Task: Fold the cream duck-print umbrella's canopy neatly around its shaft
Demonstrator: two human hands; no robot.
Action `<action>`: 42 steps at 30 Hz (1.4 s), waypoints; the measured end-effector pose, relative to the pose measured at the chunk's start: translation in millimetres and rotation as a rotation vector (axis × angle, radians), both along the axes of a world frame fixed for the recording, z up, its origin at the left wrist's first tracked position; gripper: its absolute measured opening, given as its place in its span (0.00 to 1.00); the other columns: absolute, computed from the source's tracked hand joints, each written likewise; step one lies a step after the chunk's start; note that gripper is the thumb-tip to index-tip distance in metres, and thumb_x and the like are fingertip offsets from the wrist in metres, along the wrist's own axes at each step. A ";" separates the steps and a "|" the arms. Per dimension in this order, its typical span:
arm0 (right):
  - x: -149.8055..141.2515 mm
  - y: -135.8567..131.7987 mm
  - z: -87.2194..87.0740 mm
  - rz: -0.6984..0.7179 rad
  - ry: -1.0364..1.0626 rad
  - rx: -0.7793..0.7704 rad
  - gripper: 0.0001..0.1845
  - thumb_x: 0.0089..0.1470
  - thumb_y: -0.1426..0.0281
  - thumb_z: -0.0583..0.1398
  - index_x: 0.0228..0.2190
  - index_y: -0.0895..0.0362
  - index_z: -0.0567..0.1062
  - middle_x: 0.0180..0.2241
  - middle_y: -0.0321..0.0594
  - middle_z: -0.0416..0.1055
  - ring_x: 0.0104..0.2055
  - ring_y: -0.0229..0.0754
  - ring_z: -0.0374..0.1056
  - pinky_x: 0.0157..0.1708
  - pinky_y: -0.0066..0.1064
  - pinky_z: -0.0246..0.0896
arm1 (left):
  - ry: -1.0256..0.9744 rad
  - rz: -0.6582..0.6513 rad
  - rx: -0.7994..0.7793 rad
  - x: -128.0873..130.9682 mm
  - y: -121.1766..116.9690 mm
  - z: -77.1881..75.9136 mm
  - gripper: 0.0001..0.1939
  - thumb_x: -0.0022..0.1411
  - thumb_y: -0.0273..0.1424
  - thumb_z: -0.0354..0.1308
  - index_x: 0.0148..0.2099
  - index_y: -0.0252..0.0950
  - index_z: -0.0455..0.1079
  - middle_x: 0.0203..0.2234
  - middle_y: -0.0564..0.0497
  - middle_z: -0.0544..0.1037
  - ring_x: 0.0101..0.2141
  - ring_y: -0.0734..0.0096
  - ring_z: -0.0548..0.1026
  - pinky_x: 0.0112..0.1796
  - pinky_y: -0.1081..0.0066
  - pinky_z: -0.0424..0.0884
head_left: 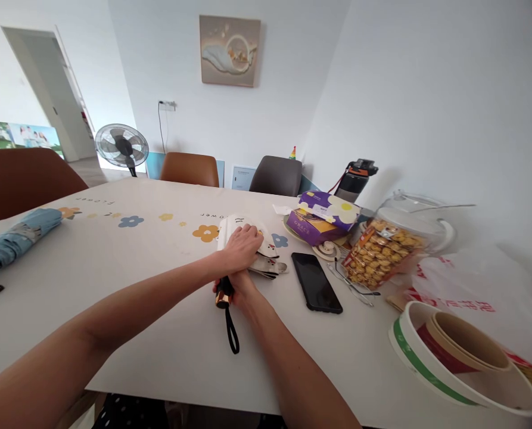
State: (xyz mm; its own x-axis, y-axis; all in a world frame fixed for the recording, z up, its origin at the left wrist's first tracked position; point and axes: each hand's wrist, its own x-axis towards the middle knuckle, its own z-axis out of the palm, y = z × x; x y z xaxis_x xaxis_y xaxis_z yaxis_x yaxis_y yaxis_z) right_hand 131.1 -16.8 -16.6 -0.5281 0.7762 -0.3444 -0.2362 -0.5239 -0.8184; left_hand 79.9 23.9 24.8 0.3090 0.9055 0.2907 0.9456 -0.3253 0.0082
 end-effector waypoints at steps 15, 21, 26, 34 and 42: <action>-2.9 1.1 5.1 -0.033 -0.015 -0.120 0.08 0.42 0.76 0.61 0.20 0.61 0.64 0.14 0.31 0.60 0.13 0.30 0.56 0.11 0.23 0.57 | -0.929 0.473 0.271 -65.9 -24.7 11.2 0.05 0.58 0.33 0.48 0.33 0.38 0.61 0.23 0.53 0.68 0.25 0.72 0.66 0.26 0.73 0.62; 0.6 4.0 8.4 -0.012 0.005 -0.169 0.17 0.43 0.60 0.63 0.22 0.60 0.65 0.17 0.32 0.61 0.14 0.30 0.57 0.09 0.23 0.54 | -1.608 0.477 0.098 -96.4 -50.4 -14.0 0.09 0.54 0.32 0.53 0.36 0.32 0.64 0.28 0.48 0.72 0.24 0.71 0.71 0.20 0.70 0.70; -0.2 6.8 1.7 -0.062 -0.016 -0.141 0.15 0.46 0.62 0.61 0.22 0.59 0.64 0.18 0.32 0.61 0.13 0.30 0.56 0.09 0.24 0.54 | -1.906 0.515 -0.046 -108.9 -51.0 -29.5 0.06 0.54 0.27 0.53 0.35 0.28 0.64 0.26 0.46 0.72 0.21 0.73 0.72 0.20 0.70 0.72; 0.3 7.6 5.3 -0.066 -0.004 -0.133 0.10 0.48 0.67 0.59 0.23 0.59 0.63 0.18 0.31 0.61 0.13 0.29 0.55 0.10 0.23 0.54 | -1.920 0.557 -0.066 -136.2 -44.4 -42.7 0.04 0.52 0.25 0.55 0.30 0.27 0.66 0.21 0.49 0.70 0.19 0.75 0.71 0.23 0.71 0.73; 7.0 14.8 10.5 -0.039 0.015 -0.154 0.12 0.49 0.66 0.60 0.23 0.60 0.64 0.18 0.31 0.61 0.13 0.28 0.55 0.10 0.22 0.53 | -1.373 0.705 -0.138 -143.2 -56.1 -35.8 0.11 0.47 0.28 0.56 0.36 0.33 0.66 0.22 0.50 0.71 0.19 0.69 0.72 0.22 0.69 0.68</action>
